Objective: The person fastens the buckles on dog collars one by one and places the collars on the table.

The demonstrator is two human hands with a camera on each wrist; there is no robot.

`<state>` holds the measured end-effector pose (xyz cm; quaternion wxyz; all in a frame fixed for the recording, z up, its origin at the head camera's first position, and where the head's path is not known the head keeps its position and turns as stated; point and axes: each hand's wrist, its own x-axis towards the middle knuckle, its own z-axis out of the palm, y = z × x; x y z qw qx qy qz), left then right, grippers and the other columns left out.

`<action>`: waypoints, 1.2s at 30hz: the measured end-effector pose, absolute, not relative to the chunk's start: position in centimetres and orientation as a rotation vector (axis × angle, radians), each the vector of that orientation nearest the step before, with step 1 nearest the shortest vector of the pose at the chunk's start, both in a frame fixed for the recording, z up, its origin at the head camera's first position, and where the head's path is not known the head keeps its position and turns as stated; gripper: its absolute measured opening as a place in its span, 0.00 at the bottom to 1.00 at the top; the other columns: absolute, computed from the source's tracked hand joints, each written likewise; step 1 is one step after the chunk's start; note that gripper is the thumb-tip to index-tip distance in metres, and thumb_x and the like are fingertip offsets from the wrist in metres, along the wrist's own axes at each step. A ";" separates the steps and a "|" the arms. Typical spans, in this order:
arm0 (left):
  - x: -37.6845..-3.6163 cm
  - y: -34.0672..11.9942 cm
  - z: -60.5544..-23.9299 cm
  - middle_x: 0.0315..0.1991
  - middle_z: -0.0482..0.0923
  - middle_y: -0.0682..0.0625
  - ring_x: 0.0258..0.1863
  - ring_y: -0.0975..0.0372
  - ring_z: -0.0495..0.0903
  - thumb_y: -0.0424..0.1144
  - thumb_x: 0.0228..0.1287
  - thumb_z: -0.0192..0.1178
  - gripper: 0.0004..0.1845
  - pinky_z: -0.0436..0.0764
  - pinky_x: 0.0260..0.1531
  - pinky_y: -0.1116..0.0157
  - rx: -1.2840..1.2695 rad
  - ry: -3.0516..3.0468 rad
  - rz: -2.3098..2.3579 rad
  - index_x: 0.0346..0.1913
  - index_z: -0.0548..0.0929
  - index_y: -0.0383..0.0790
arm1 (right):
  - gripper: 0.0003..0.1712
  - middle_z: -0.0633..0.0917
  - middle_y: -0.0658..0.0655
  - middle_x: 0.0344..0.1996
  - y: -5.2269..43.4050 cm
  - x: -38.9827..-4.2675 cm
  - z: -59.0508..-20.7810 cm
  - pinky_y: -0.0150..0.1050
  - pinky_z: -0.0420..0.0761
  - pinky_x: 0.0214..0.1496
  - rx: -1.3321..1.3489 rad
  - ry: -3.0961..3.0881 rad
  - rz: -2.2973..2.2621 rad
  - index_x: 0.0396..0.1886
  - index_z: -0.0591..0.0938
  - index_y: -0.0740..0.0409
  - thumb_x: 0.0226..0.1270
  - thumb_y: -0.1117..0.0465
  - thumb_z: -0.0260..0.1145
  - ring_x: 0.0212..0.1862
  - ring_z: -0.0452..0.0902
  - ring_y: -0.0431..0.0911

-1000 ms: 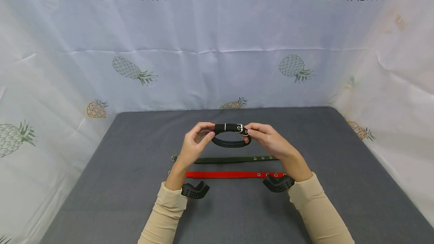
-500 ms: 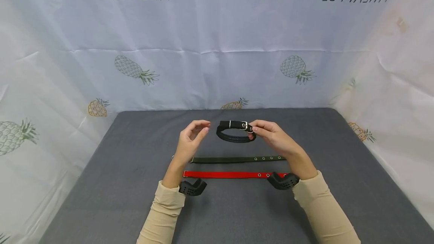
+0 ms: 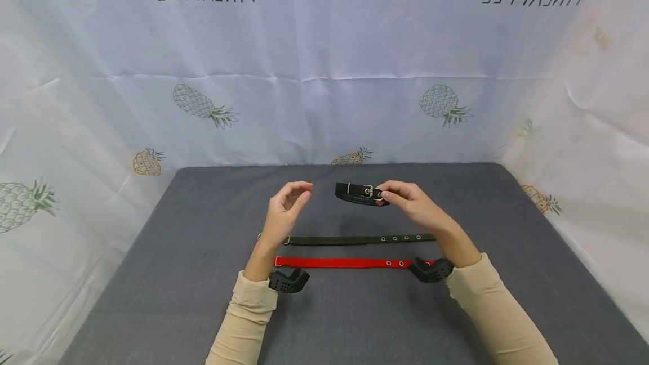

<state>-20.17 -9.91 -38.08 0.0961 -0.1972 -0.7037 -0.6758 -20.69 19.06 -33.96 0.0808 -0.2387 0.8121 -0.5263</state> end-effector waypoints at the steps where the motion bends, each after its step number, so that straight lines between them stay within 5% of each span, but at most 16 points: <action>1: -20.2 -9.9 -38.1 0.49 0.77 0.53 0.48 0.77 0.77 0.29 0.69 0.54 0.14 0.77 0.52 0.79 -0.575 -2.091 -2.000 0.54 0.75 0.25 | 0.15 0.82 0.45 0.38 19.2 -20.7 -34.0 0.29 0.76 0.51 -0.723 2.454 -1.556 0.49 0.78 0.72 0.75 0.64 0.52 0.42 0.75 0.33; 10: -20.4 -9.8 -38.5 0.52 0.77 0.37 0.47 0.78 0.78 0.30 0.70 0.54 0.14 0.77 0.52 0.79 -0.487 -2.126 -2.003 0.53 0.76 0.26 | 0.13 0.81 0.66 0.44 20.4 -21.2 -34.8 0.32 0.77 0.46 -0.732 2.649 -1.423 0.48 0.80 0.67 0.75 0.63 0.53 0.42 0.75 0.30; 22: -21.7 -10.1 -40.1 0.47 0.79 0.35 0.40 0.78 0.79 0.31 0.70 0.54 0.12 0.79 0.50 0.76 -0.423 -2.214 -1.974 0.51 0.79 0.28 | 0.14 0.83 0.67 0.44 22.6 -22.5 -36.2 0.41 0.79 0.49 -0.687 2.836 -1.315 0.51 0.80 0.67 0.75 0.63 0.53 0.41 0.72 0.21; 30: -21.7 -10.9 -41.0 0.49 0.79 0.33 0.40 0.79 0.78 0.34 0.71 0.54 0.13 0.77 0.49 0.79 -0.436 -2.329 -1.916 0.52 0.79 0.29 | 0.13 0.83 0.65 0.42 23.5 -22.9 -37.4 0.52 0.78 0.49 -0.726 2.961 -1.219 0.49 0.81 0.68 0.73 0.66 0.56 0.45 0.79 0.52; 36: -21.3 -11.5 -41.4 0.51 0.79 0.32 0.42 0.77 0.79 0.35 0.71 0.54 0.13 0.80 0.54 0.71 -0.424 -2.406 -1.876 0.51 0.80 0.31 | 0.12 0.84 0.66 0.43 23.9 -23.1 -38.1 0.52 0.79 0.47 -0.722 3.008 -1.155 0.48 0.81 0.69 0.70 0.67 0.59 0.46 0.78 0.59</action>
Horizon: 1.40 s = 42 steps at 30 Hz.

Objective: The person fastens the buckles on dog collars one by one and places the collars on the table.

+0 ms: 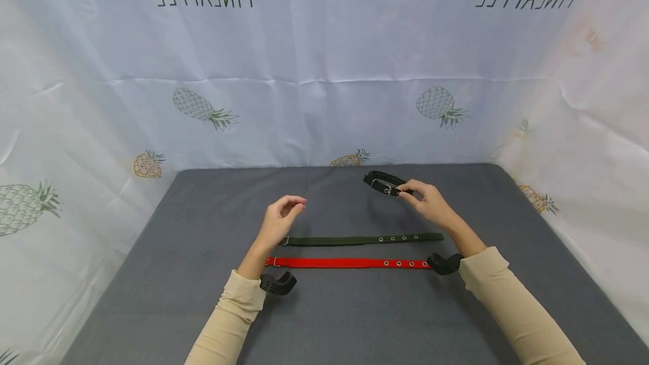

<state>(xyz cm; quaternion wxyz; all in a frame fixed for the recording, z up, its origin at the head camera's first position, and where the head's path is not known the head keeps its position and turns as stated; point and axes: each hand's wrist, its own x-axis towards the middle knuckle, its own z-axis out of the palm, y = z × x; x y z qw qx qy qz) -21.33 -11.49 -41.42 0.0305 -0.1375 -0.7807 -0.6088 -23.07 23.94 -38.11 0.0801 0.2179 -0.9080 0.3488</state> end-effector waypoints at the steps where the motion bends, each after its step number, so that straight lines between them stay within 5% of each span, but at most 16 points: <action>1: -21.3 -11.6 -41.5 0.51 0.79 0.31 0.43 0.75 0.80 0.35 0.71 0.54 0.13 0.80 0.54 0.69 -0.426 -2.413 -1.866 0.51 0.80 0.31 | 0.12 0.84 0.66 0.43 24.0 -23.1 -38.3 0.52 0.79 0.47 0.650 -2.719 1.030 0.48 0.82 0.69 0.69 0.67 0.59 0.46 0.78 0.59; 10: -20.8 -12.5 -42.3 0.52 0.78 0.30 0.53 0.40 0.78 0.35 0.72 0.53 0.14 0.81 0.54 0.65 -0.449 -2.491 -1.816 0.52 0.79 0.29 | 0.12 0.84 0.65 0.42 24.5 -23.4 -39.4 0.41 0.79 0.35 0.646 -2.725 0.930 0.47 0.83 0.69 0.66 0.69 0.63 0.43 0.80 0.58; 19: -20.6 -13.6 -42.6 0.52 0.78 0.30 0.53 0.40 0.78 0.36 0.72 0.53 0.16 0.80 0.55 0.54 -0.478 -2.541 -1.797 0.53 0.78 0.27 | 0.11 0.85 0.65 0.40 24.8 -23.2 -40.5 0.55 0.81 0.43 0.619 -2.728 0.887 0.44 0.85 0.69 0.63 0.70 0.65 0.44 0.81 0.60; 27: -20.6 -14.2 -42.7 0.52 0.78 0.30 0.53 0.39 0.78 0.37 0.72 0.53 0.17 0.79 0.56 0.51 -0.459 -2.562 -1.809 0.54 0.77 0.27 | 0.11 0.84 0.65 0.38 25.2 -23.5 -41.5 0.38 0.79 0.34 0.620 -2.717 0.854 0.43 0.85 0.70 0.61 0.72 0.66 0.39 0.81 0.57; 36: -20.4 -14.8 -42.8 0.51 0.79 0.30 0.52 0.40 0.79 0.38 0.73 0.52 0.17 0.79 0.54 0.48 -0.495 -2.593 -1.745 0.55 0.77 0.27 | 0.11 0.84 0.65 0.37 25.6 -23.9 -42.6 0.39 0.79 0.33 0.616 -2.711 0.830 0.42 0.85 0.71 0.60 0.71 0.67 0.37 0.81 0.57; 42: -20.5 -14.9 -43.1 0.50 0.80 0.31 0.51 0.41 0.80 0.39 0.73 0.52 0.17 0.82 0.52 0.56 -0.510 -2.608 -1.692 0.54 0.78 0.28 | 0.11 0.84 0.64 0.37 25.8 -24.1 -42.9 0.38 0.79 0.33 0.615 -2.730 0.828 0.43 0.85 0.71 0.61 0.70 0.67 0.37 0.81 0.57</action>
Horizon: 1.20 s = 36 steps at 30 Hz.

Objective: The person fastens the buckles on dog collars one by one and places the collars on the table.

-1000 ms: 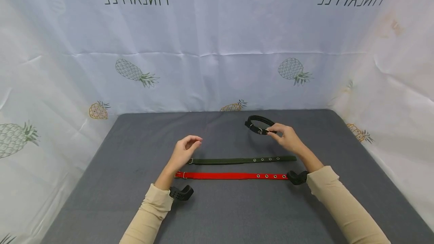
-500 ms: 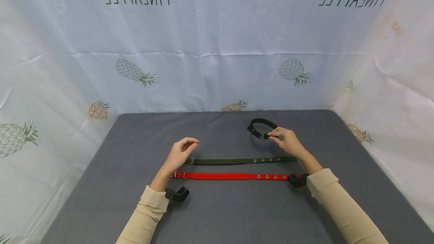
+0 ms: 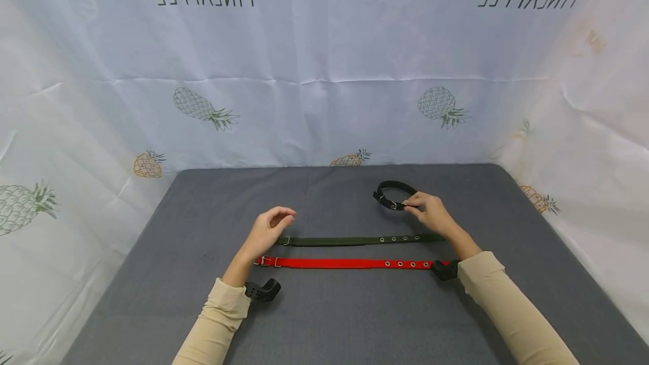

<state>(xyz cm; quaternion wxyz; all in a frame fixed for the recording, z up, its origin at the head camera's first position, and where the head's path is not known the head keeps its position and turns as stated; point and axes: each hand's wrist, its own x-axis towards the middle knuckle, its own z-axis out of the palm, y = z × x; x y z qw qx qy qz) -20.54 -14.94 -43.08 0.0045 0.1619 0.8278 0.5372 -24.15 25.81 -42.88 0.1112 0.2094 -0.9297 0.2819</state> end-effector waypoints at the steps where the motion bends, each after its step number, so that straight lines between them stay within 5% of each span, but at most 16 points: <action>1: -20.5 -15.0 -43.1 0.50 0.80 0.31 0.51 0.41 0.80 0.39 0.73 0.52 0.17 0.82 0.52 0.57 0.514 2.596 1.678 0.54 0.78 0.28 | 0.11 0.84 0.64 0.37 25.8 -24.2 -42.9 0.38 0.79 0.33 0.615 -2.735 0.827 0.43 0.85 0.71 0.61 0.69 0.67 0.37 0.81 0.57; 8: -20.4 -15.3 -43.2 0.50 0.80 0.30 0.51 0.41 0.80 0.38 0.73 0.52 0.17 0.81 0.52 0.54 0.528 2.590 1.680 0.55 0.77 0.27 | 0.12 0.84 0.65 0.38 26.1 -24.3 -43.3 0.43 0.81 0.35 0.616 -2.757 0.823 0.44 0.85 0.72 0.61 0.70 0.66 0.38 0.81 0.57; 22: -20.5 -15.5 -43.1 0.50 0.80 0.29 0.51 0.38 0.79 0.37 0.73 0.52 0.17 0.80 0.53 0.50 0.541 2.575 1.696 0.54 0.77 0.26 | 0.10 0.84 0.65 0.39 25.9 -24.4 -43.7 0.37 0.78 0.33 0.579 -2.809 0.796 0.42 0.85 0.70 0.62 0.69 0.66 0.37 0.80 0.55; 36: -20.7 -15.0 -42.4 0.52 0.78 0.30 0.50 0.42 0.79 0.38 0.73 0.52 0.17 0.79 0.54 0.49 0.521 2.567 1.749 0.55 0.77 0.28 | 0.07 0.87 0.66 0.38 26.0 -24.4 -44.1 0.50 0.82 0.43 0.571 -2.849 0.859 0.37 0.87 0.66 0.60 0.69 0.68 0.41 0.81 0.58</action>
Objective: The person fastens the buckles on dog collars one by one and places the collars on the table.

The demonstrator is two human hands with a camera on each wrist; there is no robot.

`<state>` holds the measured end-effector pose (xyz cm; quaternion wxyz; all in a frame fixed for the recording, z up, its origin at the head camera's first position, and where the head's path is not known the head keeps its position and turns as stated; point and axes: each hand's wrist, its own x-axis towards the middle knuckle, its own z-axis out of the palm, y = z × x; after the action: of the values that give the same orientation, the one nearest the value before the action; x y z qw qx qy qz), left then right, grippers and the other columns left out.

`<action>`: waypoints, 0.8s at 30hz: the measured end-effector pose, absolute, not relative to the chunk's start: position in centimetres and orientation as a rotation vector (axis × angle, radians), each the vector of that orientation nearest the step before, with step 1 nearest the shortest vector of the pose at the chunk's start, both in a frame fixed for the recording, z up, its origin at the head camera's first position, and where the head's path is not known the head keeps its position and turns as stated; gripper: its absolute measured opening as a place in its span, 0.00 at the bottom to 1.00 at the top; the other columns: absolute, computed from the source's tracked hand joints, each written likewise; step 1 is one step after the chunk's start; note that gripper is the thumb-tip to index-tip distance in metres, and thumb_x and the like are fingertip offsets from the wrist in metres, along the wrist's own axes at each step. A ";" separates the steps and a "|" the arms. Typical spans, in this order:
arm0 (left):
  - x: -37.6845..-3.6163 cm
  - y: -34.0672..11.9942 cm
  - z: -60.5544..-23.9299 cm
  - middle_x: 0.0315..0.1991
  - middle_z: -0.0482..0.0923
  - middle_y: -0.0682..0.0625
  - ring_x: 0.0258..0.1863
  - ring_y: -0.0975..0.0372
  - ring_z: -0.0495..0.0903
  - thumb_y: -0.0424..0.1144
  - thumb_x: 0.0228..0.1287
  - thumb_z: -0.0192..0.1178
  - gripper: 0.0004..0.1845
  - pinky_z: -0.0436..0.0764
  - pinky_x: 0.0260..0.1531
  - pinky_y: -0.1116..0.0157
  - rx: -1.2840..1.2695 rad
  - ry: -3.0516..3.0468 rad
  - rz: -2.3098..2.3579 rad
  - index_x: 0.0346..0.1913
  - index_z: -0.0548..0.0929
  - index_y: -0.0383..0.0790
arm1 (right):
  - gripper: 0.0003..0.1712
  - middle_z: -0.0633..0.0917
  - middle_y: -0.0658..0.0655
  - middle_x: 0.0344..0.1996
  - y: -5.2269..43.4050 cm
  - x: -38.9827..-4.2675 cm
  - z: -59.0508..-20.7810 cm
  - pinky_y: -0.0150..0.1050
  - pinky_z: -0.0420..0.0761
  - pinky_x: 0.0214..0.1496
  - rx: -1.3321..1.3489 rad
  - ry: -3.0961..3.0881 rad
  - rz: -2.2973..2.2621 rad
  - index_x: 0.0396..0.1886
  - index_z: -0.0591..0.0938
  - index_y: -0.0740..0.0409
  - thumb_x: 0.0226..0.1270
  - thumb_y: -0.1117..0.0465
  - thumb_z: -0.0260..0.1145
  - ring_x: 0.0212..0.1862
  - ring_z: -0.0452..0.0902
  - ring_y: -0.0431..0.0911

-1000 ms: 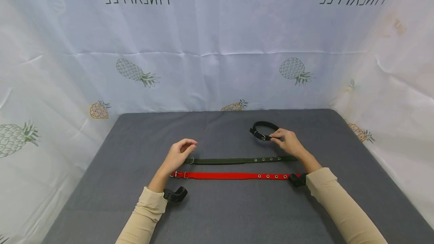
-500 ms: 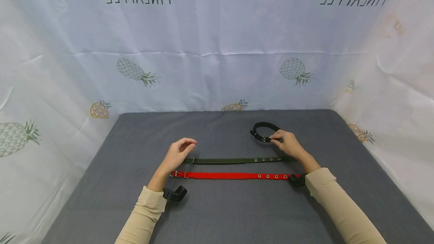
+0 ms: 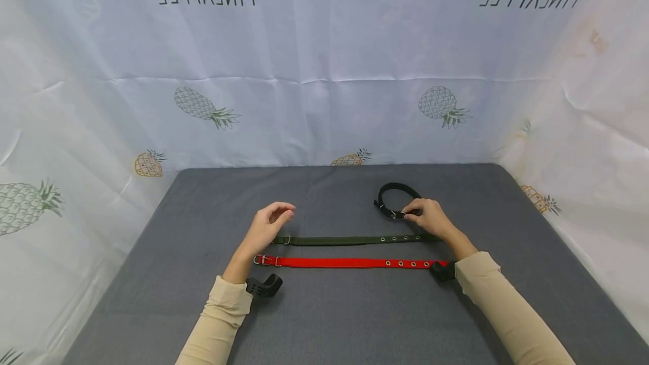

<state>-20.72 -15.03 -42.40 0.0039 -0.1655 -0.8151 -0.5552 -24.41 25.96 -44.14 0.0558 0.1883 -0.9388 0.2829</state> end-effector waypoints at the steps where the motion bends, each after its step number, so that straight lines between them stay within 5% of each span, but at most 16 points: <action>1: -20.8 -15.0 -42.4 0.52 0.78 0.30 0.50 0.42 0.79 0.38 0.73 0.52 0.17 0.79 0.54 0.49 -0.524 -2.551 -1.737 0.54 0.77 0.28 | 0.07 0.87 0.66 0.38 26.0 -24.4 -44.1 0.51 0.81 0.44 0.573 -2.852 0.862 0.37 0.87 0.66 0.60 0.69 0.68 0.41 0.81 0.59; 24: -20.9 -15.1 -42.2 0.51 0.79 0.30 0.45 0.55 0.82 0.37 0.73 0.52 0.16 0.81 0.52 0.53 -0.508 -2.563 -1.714 0.54 0.78 0.28 | 0.09 0.88 0.65 0.39 26.1 -24.5 -44.3 0.56 0.79 0.52 0.554 -2.899 0.923 0.39 0.87 0.64 0.57 0.68 0.70 0.45 0.81 0.60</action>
<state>-20.87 -15.09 -42.21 0.0083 -0.1625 -0.8201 -0.5486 -24.46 26.11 -44.28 0.0244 0.1789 -0.9372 0.2985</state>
